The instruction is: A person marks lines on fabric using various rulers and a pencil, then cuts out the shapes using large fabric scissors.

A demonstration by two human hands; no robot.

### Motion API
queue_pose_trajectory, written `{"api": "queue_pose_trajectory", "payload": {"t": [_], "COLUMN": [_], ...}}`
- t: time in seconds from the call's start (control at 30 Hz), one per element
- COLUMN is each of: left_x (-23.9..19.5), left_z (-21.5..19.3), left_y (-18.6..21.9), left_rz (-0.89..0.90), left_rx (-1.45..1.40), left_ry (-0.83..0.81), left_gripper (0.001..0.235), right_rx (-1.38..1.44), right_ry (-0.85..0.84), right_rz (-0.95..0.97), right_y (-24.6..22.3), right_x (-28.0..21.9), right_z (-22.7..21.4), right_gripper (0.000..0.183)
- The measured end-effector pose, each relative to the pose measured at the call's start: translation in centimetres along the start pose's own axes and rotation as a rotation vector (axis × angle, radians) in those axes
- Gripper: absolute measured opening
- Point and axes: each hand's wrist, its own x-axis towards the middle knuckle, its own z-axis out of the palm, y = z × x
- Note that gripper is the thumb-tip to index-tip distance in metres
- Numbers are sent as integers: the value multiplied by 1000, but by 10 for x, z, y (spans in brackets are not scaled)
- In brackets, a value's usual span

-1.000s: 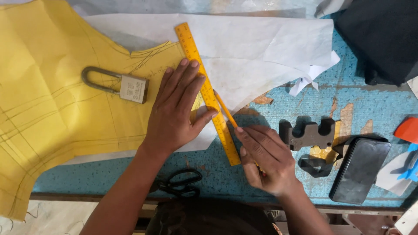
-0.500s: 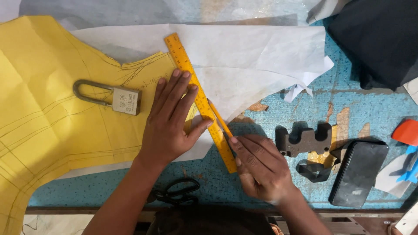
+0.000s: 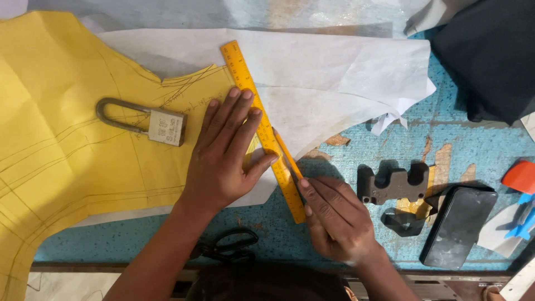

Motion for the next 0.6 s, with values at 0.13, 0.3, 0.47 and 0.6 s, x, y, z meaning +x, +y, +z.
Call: {"api": "queue_pose_trajectory", "payload": {"t": [0.13,0.3,0.47,0.6], "left_x": [3,-4,1,17], "left_z": [-2,-3,-11,-23], "left_y": [-2,1,0,-20], "left_rz": [-1,-6,77,309], "left_rx": [-12,16,155,403], "left_ry": [-4,-39,-25,-28], "left_gripper": [62,55,53,22], "right_rx": [-45,38,60,-63], "right_ry": [-3,-5,-126,-32], "right_rz": [-51,-50,179,574], "right_y": [13,18,-66,-127], "right_x": [11,53,15,-13], "right_z": [7,14,-69,-110], "right_gripper": [25,30,25,24]}}
